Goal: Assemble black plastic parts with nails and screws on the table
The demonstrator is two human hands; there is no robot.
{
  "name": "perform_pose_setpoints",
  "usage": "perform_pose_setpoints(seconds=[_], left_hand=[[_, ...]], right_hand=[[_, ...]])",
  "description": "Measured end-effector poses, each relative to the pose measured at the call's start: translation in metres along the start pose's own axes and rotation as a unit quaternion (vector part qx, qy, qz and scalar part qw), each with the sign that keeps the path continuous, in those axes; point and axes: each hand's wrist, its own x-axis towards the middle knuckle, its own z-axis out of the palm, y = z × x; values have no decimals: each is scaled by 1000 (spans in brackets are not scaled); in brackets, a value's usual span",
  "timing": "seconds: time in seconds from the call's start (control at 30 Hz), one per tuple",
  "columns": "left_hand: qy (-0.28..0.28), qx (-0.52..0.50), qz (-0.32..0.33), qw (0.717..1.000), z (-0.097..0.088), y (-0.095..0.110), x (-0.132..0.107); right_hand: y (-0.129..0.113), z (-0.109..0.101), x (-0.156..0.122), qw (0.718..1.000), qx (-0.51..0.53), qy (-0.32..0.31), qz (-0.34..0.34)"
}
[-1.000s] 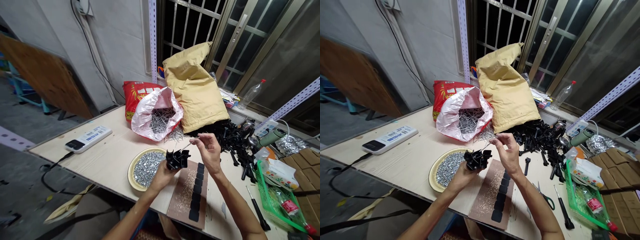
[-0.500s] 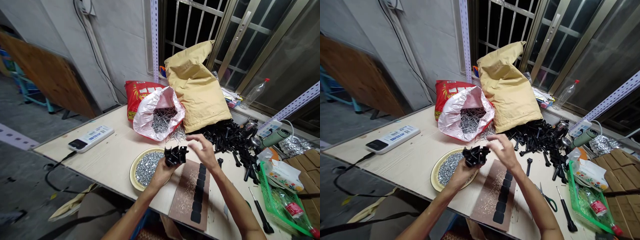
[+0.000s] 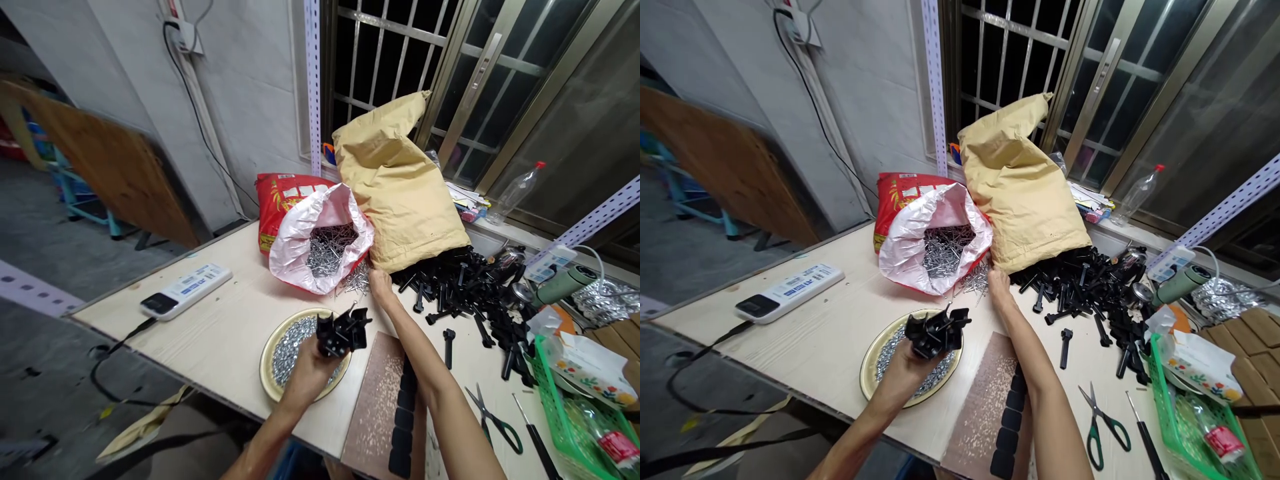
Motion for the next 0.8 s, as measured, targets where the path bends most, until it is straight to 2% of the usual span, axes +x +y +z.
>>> perform_pose_setpoints(seconds=[0.17, 0.23, 0.3, 0.37, 0.43, 0.47, 0.53, 0.63, 0.8], left_hand=[[4, -162, -93, 982, 0, 18, 4], [6, -186, -103, 977, -1, 22, 7], [21, -165, -98, 981, -3, 21, 10], [31, -128, -92, 987, -2, 18, 12], [20, -108, -90, 990, 0, 15, 13], [8, -105, -91, 990, 2, 14, 13], [-14, -111, -97, 989, 7, 15, 12], [-36, -130, -111, 985, 12, 19, 9], [-40, -141, -113, 983, 14, 22, 8]], right_hand=[[-11, -1, 3, 999, 29, 8, -32], [-11, -12, -5, 997, 47, 20, -55], [-12, -29, -19, 989, 106, 55, -88], [-15, -50, -39, 954, 252, 98, -130], [-22, -70, -62, 885, 419, 120, -163], [-26, -78, -74, 854, 476, 122, -171], [-36, -88, -94, 827, 517, 127, -180], [-45, -89, -112, 829, 499, 154, -199], [-46, -81, -119, 867, 421, 150, -222]])
